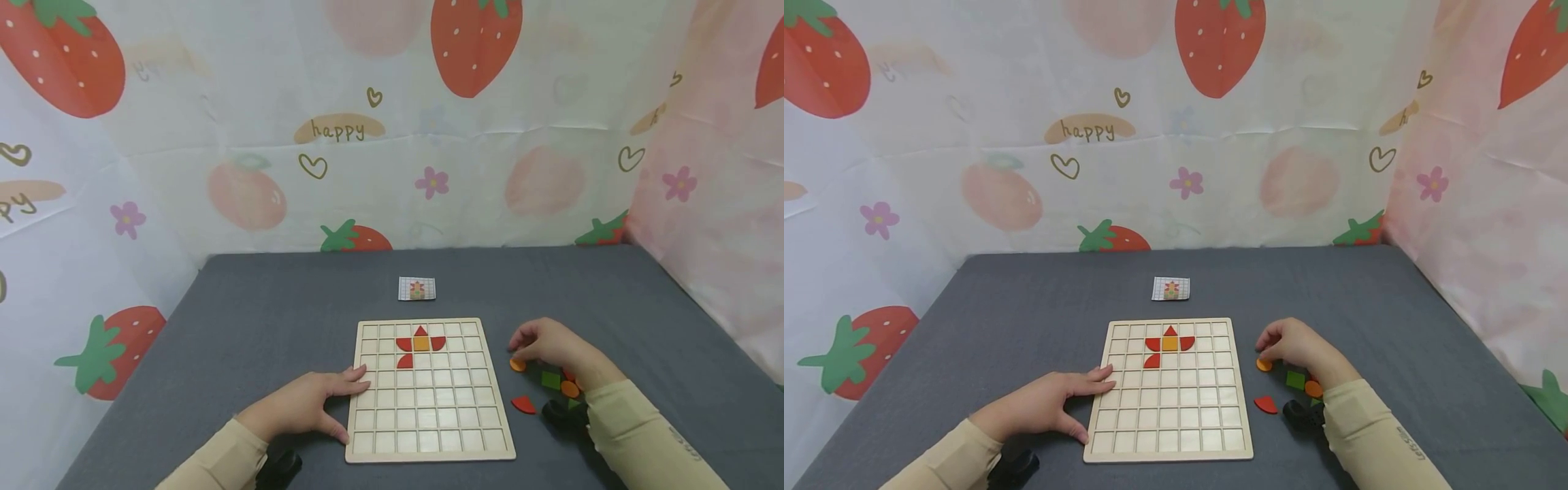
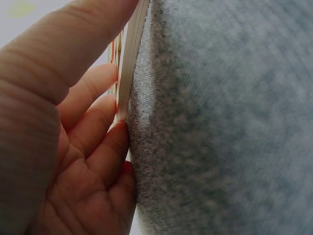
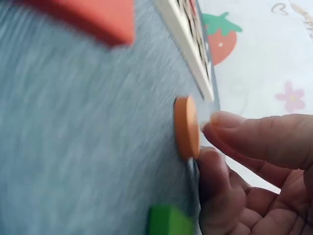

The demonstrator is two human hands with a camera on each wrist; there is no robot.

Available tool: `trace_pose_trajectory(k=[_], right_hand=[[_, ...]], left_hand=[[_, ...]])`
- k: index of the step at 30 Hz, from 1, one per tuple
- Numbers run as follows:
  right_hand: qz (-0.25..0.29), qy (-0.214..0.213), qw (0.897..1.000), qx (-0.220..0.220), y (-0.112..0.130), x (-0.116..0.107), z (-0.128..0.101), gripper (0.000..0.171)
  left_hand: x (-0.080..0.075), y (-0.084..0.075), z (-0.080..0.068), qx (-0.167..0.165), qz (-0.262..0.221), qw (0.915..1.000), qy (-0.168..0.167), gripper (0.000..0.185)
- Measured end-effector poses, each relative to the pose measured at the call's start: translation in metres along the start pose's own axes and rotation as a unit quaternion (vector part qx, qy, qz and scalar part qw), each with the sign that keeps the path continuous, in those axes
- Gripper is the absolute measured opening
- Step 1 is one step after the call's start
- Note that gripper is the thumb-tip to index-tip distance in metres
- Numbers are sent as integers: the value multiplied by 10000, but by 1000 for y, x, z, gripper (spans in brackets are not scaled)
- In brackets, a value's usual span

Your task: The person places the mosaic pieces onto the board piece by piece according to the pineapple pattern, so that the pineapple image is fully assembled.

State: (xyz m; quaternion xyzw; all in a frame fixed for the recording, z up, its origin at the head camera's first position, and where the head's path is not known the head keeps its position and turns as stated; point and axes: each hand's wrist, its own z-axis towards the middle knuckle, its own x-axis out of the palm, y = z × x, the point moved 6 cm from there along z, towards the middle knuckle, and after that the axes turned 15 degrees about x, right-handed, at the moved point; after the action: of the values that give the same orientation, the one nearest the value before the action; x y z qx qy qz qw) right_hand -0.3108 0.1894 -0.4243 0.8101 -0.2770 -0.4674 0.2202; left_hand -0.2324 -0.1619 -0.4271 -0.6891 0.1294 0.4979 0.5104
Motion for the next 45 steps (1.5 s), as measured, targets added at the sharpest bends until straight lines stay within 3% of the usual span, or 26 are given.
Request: trace_pose_trajectory(k=[9, 23, 35, 45], right_hand=[[-63, 295, 9987, -404, -4, 2, -2, 22], [-281, 509, 9943, -894, -1, 4, -6, 18], [60, 681, 9964, -510, 2, 1, -7, 14], [346, 680, 9950, -642, 30, 4, -5, 13]], left_hand=[[0, 0, 0, 6, 43, 10000, -31, 85], [-1, -1, 1, -65, 15, 10000, -71, 85], [-2, -2, 0, -32, 6, 10000, -76, 85], [-2, -2, 1, 36, 70, 9999, -81, 85]])
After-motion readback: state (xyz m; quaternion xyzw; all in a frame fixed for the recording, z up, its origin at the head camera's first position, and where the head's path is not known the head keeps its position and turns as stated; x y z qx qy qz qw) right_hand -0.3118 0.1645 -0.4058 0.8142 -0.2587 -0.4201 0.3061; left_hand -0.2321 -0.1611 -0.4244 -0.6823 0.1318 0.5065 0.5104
